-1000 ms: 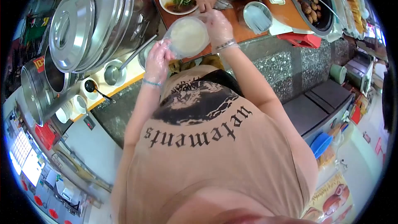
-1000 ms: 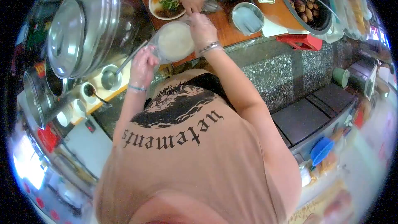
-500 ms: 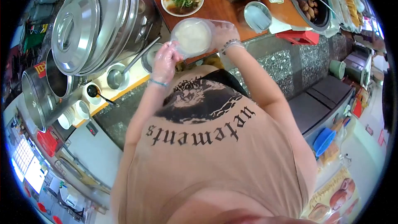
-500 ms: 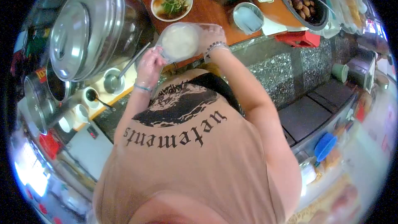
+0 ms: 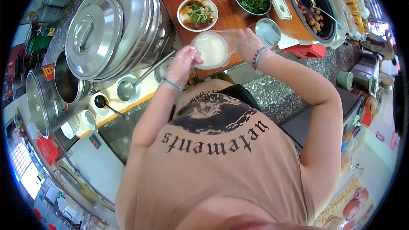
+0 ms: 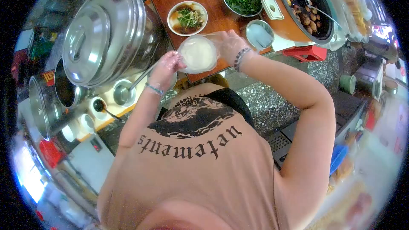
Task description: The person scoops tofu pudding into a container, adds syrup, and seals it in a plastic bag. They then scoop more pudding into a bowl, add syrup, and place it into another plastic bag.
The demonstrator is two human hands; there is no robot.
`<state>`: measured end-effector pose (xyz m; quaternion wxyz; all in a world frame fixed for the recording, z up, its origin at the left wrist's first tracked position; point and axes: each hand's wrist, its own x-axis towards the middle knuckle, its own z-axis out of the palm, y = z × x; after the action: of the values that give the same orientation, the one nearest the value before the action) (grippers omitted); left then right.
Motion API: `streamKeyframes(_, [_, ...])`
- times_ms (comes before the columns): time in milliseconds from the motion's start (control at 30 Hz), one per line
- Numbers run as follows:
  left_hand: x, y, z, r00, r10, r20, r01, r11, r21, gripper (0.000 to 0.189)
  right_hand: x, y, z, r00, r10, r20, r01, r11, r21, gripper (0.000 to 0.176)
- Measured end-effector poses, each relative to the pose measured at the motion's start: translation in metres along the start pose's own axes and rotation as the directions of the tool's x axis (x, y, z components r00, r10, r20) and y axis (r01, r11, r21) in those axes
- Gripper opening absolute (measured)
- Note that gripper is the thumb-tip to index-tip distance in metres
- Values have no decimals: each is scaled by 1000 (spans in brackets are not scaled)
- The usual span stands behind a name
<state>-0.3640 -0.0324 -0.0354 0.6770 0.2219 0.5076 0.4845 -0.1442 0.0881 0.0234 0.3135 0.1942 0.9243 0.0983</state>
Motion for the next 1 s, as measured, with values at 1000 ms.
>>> streamKeyframes(1000, [-1, -47, 24, 768, 423, -480, -58, 793, 606, 21, 13, -25, 1, 993, 71, 90, -26, -625, 780, 30])
